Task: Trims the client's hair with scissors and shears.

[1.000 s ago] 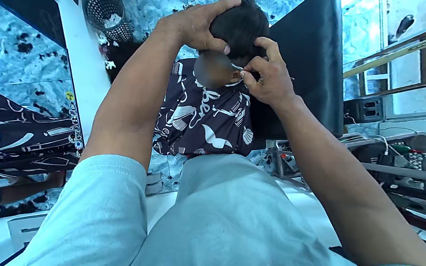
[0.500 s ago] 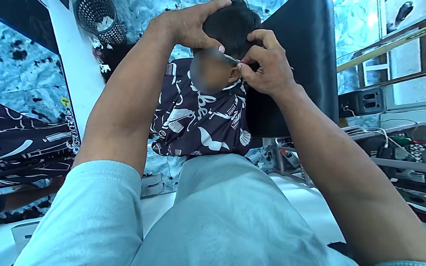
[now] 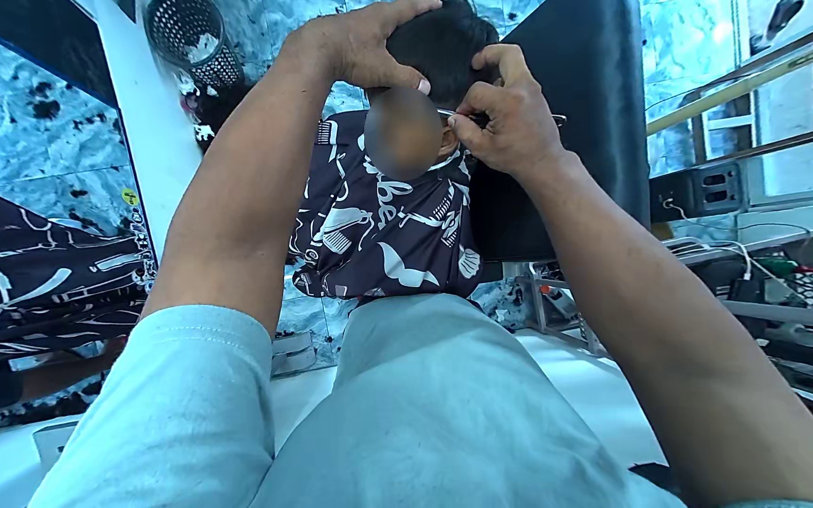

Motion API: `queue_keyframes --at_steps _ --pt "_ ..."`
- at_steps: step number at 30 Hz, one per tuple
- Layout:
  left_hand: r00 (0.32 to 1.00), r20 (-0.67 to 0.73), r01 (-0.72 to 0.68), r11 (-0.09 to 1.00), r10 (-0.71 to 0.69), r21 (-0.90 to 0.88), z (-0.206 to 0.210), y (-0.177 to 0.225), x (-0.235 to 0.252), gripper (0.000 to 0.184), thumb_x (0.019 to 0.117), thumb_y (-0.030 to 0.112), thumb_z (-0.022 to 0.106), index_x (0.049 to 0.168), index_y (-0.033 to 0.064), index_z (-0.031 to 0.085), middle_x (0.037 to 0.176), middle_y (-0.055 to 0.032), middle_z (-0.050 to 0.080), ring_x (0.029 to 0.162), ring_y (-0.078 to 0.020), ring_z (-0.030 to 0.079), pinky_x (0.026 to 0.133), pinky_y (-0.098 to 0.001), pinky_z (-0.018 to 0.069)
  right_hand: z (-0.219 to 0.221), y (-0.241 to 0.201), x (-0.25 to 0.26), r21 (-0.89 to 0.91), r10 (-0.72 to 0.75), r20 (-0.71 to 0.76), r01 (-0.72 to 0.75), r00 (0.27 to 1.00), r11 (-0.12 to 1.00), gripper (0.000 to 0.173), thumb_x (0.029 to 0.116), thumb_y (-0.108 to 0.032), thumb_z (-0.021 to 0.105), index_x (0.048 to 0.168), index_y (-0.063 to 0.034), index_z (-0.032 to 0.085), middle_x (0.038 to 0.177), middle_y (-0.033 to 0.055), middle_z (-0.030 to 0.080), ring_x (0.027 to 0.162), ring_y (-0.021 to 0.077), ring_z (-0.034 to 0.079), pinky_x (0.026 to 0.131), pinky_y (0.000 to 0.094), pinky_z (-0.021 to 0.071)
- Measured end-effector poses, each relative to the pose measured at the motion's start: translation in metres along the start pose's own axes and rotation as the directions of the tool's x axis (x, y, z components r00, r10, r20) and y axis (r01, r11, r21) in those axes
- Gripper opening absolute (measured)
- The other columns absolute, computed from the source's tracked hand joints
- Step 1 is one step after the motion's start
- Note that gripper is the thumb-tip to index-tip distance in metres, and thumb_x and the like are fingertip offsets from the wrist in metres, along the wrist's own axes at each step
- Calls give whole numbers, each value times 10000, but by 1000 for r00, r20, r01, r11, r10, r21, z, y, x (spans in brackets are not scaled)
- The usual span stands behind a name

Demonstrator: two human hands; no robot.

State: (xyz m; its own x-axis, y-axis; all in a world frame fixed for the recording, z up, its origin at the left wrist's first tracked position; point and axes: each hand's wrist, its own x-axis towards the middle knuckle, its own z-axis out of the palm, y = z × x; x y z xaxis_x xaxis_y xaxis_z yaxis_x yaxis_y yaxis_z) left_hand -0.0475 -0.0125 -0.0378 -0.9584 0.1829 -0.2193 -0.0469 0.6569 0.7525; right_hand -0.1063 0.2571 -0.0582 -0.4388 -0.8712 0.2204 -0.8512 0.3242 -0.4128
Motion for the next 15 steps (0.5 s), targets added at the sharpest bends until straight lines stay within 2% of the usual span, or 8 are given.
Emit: queue_keyframes --at_steps 3,12,15 --pt "1000 3 4 1000 -4 -8 0 1 0 928 844 475 795 1609 248 322 1479 -62 548 1302 -131 571 1099 -374 478 -2 1 2 -17 3 20 -2 1000 1000 290 991 -330 607 926 -68 711 1455 225 480 1018 266 642 840 399 559" --pt "1000 5 -2 1000 2 18 -1 -2 4 926 845 501 783 1612 273 318 1504 -47 534 1338 -133 549 1123 -388 460 -4 3 5 -24 2 32 -1 999 1000 287 992 -327 605 933 -68 713 1456 221 480 1022 267 644 835 405 563" --pt "1000 -3 4 1000 -4 14 -1 0 3 906 850 490 782 1603 242 343 1491 -55 541 1327 -131 552 1121 -377 457 -4 3 5 -29 3 40 -1 999 1000 285 993 -327 603 940 -69 713 1463 222 474 1035 278 647 839 415 567"
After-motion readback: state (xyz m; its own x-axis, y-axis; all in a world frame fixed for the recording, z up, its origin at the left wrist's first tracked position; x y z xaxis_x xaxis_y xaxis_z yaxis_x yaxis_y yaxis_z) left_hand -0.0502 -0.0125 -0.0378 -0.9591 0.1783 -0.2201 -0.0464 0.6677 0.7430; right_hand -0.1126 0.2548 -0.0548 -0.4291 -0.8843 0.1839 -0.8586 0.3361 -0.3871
